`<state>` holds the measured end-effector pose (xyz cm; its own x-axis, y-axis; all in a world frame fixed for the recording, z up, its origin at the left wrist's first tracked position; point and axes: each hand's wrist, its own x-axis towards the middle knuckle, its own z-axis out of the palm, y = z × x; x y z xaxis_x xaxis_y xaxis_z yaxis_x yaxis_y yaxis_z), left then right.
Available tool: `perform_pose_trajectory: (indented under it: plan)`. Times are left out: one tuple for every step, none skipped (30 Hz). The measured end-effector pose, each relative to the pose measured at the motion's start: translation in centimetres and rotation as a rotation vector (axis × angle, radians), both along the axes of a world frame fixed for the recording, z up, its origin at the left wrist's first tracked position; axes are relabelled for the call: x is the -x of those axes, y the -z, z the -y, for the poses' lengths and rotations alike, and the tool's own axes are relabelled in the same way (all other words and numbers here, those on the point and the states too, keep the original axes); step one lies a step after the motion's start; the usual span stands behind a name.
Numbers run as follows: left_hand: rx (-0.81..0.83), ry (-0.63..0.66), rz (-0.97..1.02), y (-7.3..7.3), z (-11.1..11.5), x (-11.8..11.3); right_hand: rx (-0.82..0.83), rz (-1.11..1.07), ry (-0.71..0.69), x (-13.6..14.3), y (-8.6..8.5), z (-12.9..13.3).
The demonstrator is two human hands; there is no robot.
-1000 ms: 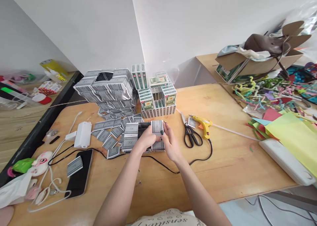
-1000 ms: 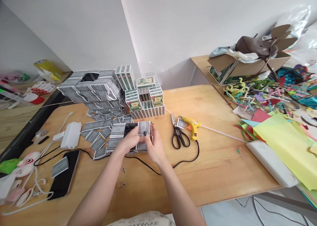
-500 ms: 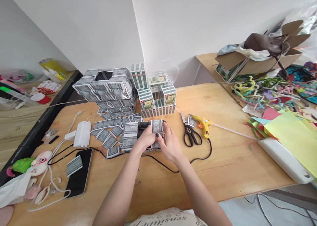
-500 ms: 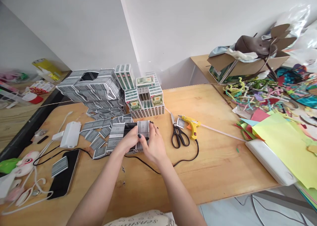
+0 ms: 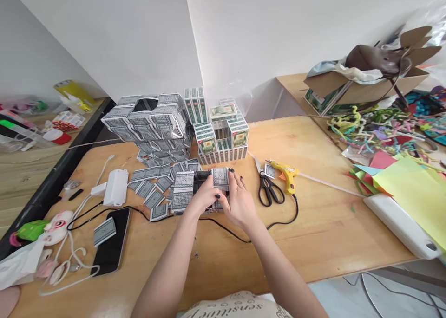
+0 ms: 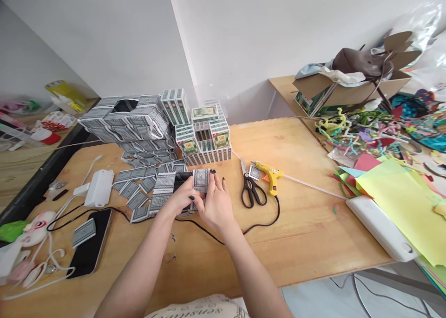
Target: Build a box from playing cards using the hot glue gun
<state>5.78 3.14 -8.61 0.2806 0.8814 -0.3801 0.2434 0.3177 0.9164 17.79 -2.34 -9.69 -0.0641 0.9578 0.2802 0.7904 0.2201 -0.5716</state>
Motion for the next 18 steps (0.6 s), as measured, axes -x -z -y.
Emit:
perform_pose_trajectory:
  plan:
    - [0.016,0.025,0.006,-0.1,0.0,0.0,-0.005,0.016,-0.002,0.0,0.0,0.0]
    - [0.034,0.052,0.011,-0.2,0.0,0.0,-0.008,0.028,-0.004,0.0,0.0,0.0]
    - [0.042,0.070,0.016,-0.2,0.0,0.0,-0.008,0.031,-0.005,0.0,-0.1,0.0]
    - [0.041,0.074,0.017,-0.3,0.0,0.0,-0.007,0.023,-0.006,0.0,-0.1,0.0]
    - [0.036,0.070,0.008,-0.3,-0.1,0.0,-0.002,0.001,-0.004,0.0,-0.1,0.0]
    - [0.032,0.063,-0.008,-0.3,-0.1,0.0,0.006,-0.039,-0.001,0.0,0.0,0.0]
    - [0.033,0.054,-0.024,-0.2,-0.1,0.0,0.020,-0.098,0.001,-0.1,0.1,0.0]
    - [0.040,0.047,-0.039,-0.2,-0.1,0.0,0.039,-0.176,0.000,-0.2,0.3,0.1]
    - [0.051,0.042,-0.047,-0.2,-0.1,0.0,0.064,-0.267,-0.001,-0.2,0.4,0.1]
    - [0.065,0.043,-0.046,-0.1,-0.1,0.0,0.090,-0.362,-0.003,-0.3,0.7,0.2]
    - [0.077,0.046,-0.036,-0.1,-0.1,0.0,0.115,-0.456,-0.004,-0.3,0.9,0.3]
    - [0.086,0.048,-0.024,-0.1,0.0,0.0,0.136,-0.544,-0.005,-0.3,1.2,0.3]
    - [0.095,0.047,-0.017,-0.1,0.0,-0.1,0.150,-0.627,-0.006,-0.2,1.5,0.4]
    - [0.106,0.047,-0.015,-0.1,0.0,-0.1,0.157,-0.703,-0.005,-0.1,1.9,0.4]
    - [0.114,0.046,-0.014,-0.2,0.1,-0.1,0.161,-0.774,-0.002,-0.1,2.2,0.4]
    - [0.120,0.045,-0.014,-0.3,0.1,-0.1,0.168,-0.835,0.001,0.0,2.5,0.4]
    - [0.123,0.042,-0.010,-0.3,0.2,-0.1,0.178,-0.883,0.004,0.1,2.8,0.4]
    - [0.128,0.039,0.003,-0.4,0.2,-0.1,0.188,-0.916,0.008,0.2,3.1,0.4]
